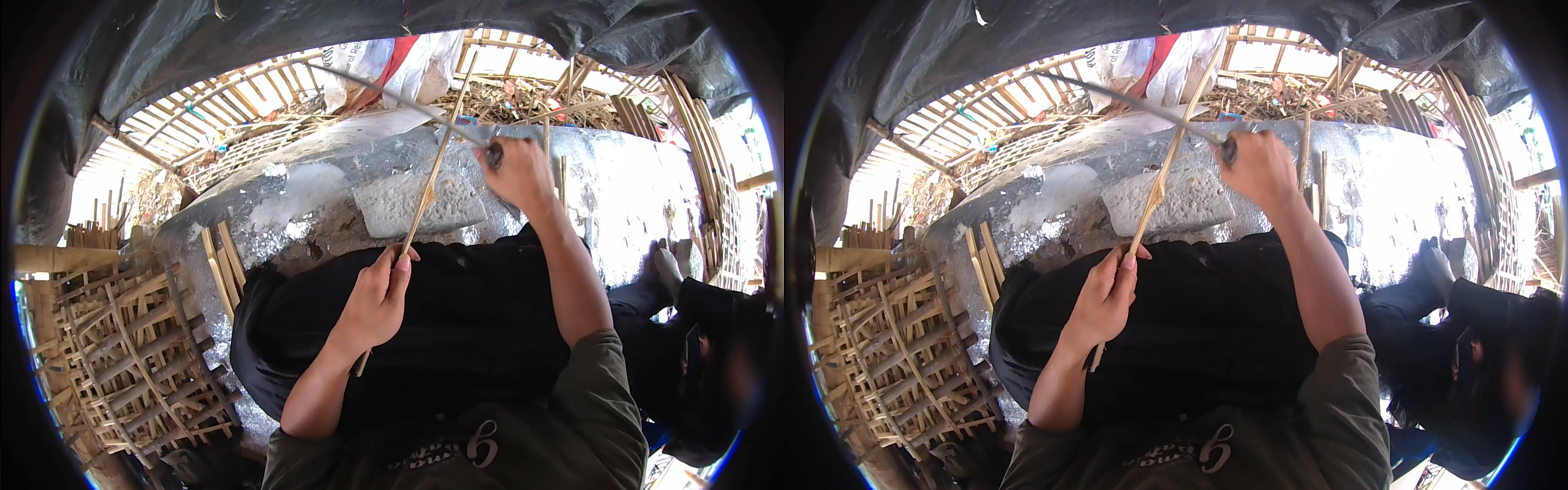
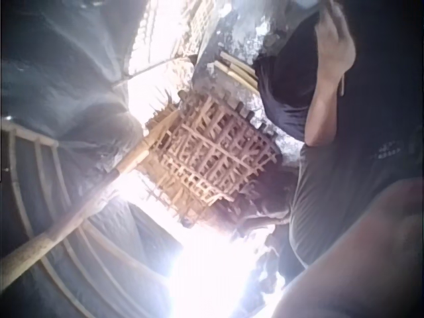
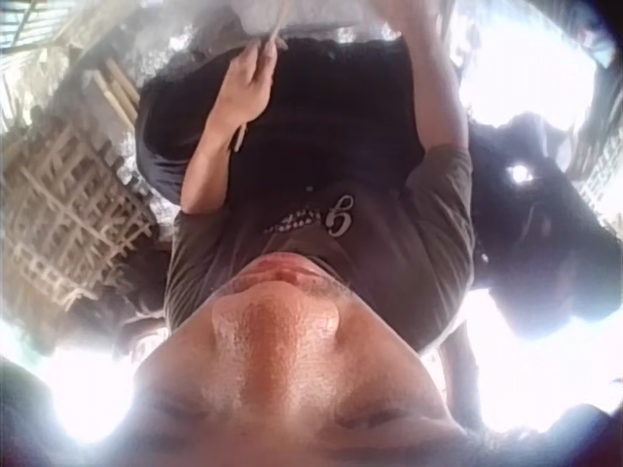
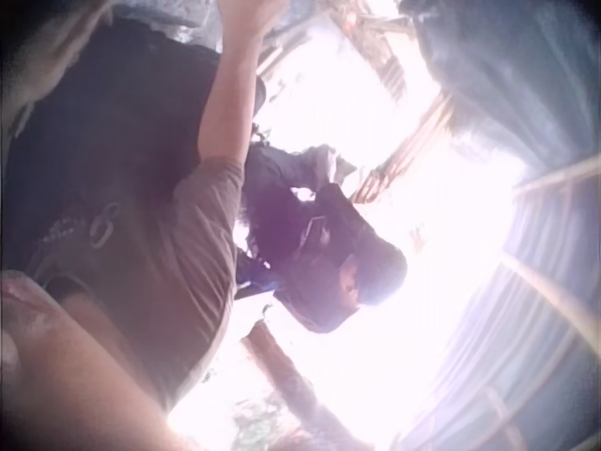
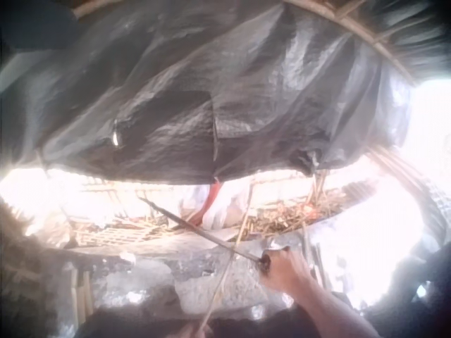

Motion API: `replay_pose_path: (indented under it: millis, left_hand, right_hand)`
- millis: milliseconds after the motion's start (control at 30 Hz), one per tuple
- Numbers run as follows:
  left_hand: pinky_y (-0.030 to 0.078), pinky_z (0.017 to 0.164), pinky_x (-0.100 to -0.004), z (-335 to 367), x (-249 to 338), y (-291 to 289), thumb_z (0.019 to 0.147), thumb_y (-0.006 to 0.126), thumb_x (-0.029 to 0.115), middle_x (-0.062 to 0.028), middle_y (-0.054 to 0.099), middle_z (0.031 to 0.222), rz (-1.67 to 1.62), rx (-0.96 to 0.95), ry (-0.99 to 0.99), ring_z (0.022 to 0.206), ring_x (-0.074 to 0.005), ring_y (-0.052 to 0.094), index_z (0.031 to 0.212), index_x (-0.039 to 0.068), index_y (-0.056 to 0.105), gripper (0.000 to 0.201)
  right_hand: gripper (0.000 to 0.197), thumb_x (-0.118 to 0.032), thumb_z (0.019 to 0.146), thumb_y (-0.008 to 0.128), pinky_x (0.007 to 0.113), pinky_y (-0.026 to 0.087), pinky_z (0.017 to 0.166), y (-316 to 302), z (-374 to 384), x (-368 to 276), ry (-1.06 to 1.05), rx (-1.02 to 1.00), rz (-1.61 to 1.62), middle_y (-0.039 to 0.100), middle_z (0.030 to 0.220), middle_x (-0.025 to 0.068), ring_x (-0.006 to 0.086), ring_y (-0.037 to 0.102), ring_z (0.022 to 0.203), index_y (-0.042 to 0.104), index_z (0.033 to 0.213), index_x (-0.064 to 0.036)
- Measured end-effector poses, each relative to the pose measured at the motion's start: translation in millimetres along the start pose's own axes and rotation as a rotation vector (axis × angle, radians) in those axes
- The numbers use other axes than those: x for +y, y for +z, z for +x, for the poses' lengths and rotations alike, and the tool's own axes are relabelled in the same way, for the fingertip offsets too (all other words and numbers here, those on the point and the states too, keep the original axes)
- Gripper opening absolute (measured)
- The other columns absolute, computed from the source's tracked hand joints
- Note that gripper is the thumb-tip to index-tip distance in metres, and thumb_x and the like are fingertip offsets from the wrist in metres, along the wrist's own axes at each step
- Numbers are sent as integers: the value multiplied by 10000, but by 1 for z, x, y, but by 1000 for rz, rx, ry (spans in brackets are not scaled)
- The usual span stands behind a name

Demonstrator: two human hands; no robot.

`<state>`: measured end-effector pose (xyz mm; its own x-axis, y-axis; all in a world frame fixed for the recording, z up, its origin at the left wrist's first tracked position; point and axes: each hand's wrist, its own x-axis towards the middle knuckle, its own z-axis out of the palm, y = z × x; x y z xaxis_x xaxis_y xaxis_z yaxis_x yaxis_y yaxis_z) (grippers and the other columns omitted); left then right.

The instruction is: The person uses a machete to shave and smooth a thin bamboo strip while seated. They repeatedly draw the blade along the strip, rotate it to work different sides, and inspect the edges by hand.

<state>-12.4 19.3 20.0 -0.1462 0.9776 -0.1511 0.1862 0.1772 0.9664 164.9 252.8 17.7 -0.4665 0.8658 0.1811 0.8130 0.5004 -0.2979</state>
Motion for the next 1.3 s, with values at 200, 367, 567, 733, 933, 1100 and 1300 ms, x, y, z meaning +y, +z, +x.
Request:
replay_pose_path:
  millis: [200, 367, 567, 733, 933, 1100, 1300]
  left_hand:
    - [195, 422, -205, 0, 0, 0, 1117, 373, 371, 81, 263, 625, -430, -145, -299, 451, -10, 220, 1175, 76, 519, 334]
    - [189, 396, -212, 1, 6, -5, 1113, 364, 413, 73, 277, 615, -520, -200, -400, 433, -8, 232, 1171, 86, 508, 362]
    - [190, 386, -212, 5, -2, -8, 1110, 365, 426, 70, 289, 606, -596, -217, -430, 425, -12, 234, 1179, 99, 493, 357]
    - [193, 394, -213, 5, 2, -6, 1115, 388, 346, 79, 272, 604, -592, -207, -429, 432, -10, 227, 1131, 100, 482, 263]
    - [199, 397, -213, -1, 12, -5, 1116, 390, 282, 79, 271, 606, -529, -262, -440, 436, -14, 233, 1144, 108, 473, 195]
    - [199, 397, -214, 1, 7, -6, 1115, 397, 271, 81, 261, 615, -542, -284, -492, 442, -17, 219, 1121, 113, 467, 172]
    - [197, 409, -208, 0, 12, -8, 1110, 417, 260, 81, 260, 632, -596, -333, -445, 464, -12, 226, 1135, 118, 457, 149]
  right_hand:
    - [149, -243, 818, 707, 477, 584, 733, 10, -29, -35, -192, -206, -85, 706, 729, 163, 364, 706, 730, 730, 812, -96]
    - [152, -216, 794, 684, 473, 588, 778, 7, 5, -10, -19, -125, -6, 716, 804, 211, 392, 719, 802, 734, 843, -81]
    - [193, -237, 798, 717, 494, 571, 725, 7, -18, -32, -103, -193, 0, 689, 719, 182, 379, 693, 751, 679, 727, -62]
    - [179, -197, 689, 699, 478, 583, 774, 13, -21, -38, -176, -247, -64, 705, 810, 208, 391, 711, 797, 707, 807, -62]
    - [208, -203, 706, 709, 471, 588, 799, 2, 3, -11, -26, -180, -82, 713, 860, 227, 399, 718, 831, 724, 847, -51]
    - [164, -177, 734, 644, 485, 584, 762, -2, -17, -27, -153, -317, -138, 708, 825, 206, 384, 711, 808, 718, 831, -68]
    - [173, -182, 625, 712, 462, 585, 741, 17, -16, -20, -223, -164, -73, 700, 753, 167, 363, 698, 803, 700, 758, -72]
